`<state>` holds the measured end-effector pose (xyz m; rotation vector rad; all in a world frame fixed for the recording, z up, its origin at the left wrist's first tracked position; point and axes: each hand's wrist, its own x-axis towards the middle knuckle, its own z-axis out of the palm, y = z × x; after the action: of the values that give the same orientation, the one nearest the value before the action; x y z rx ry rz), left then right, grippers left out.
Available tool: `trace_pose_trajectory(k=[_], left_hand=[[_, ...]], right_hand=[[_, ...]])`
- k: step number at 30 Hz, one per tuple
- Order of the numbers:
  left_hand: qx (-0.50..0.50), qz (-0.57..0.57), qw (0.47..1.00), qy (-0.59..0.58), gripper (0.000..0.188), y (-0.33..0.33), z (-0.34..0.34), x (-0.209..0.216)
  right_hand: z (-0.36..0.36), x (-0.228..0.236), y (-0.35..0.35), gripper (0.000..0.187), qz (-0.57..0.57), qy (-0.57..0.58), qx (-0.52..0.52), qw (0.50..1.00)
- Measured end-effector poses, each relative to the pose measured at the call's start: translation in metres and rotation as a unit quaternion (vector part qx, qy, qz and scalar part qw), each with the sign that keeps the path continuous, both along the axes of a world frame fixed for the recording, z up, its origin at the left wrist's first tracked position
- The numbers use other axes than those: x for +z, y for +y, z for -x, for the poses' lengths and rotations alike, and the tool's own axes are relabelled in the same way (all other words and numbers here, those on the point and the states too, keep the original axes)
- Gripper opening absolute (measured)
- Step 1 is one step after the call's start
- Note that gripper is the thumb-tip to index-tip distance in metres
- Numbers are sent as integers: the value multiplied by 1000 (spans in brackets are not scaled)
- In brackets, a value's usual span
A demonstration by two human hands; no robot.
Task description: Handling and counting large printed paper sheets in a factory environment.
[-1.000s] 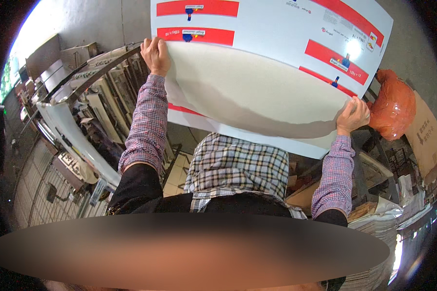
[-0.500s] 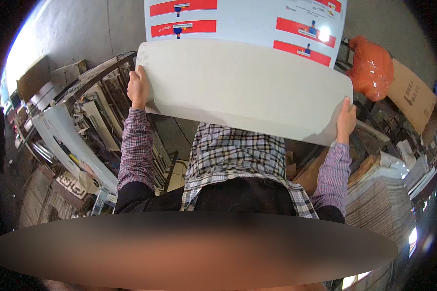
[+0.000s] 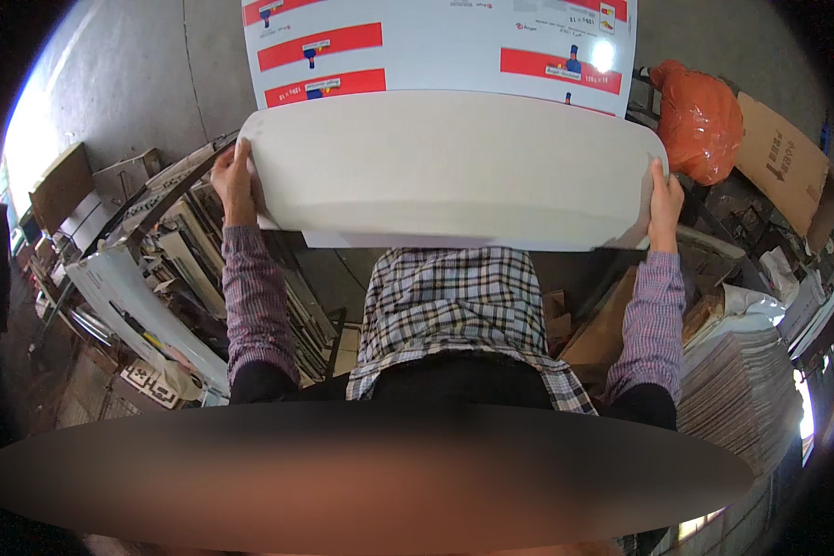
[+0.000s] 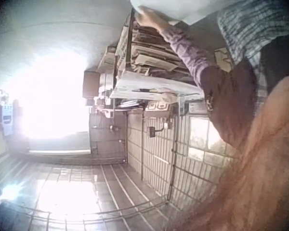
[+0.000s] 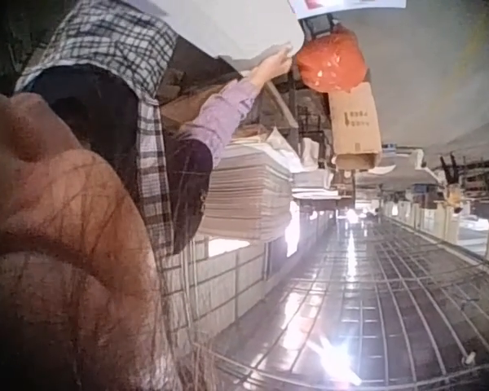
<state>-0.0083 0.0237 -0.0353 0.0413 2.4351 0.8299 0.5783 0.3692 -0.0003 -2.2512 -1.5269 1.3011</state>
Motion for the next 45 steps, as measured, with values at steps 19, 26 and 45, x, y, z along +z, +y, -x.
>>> trace_pose_trajectory(k=[19, 26, 45], left_hand=[[348, -91, 929, 88, 40, 187, 53, -92], [138, 42, 983, 111, 49, 102, 83, -74], [-165, -117, 977, -71, 27, 131, -24, 151]], right_hand=[[91, -148, 153, 67, -145, -129, -87, 977], [39, -114, 116, 55, -193, 6, 2, 981], [-148, 174, -299, 36, -204, 75, -369, 904]])
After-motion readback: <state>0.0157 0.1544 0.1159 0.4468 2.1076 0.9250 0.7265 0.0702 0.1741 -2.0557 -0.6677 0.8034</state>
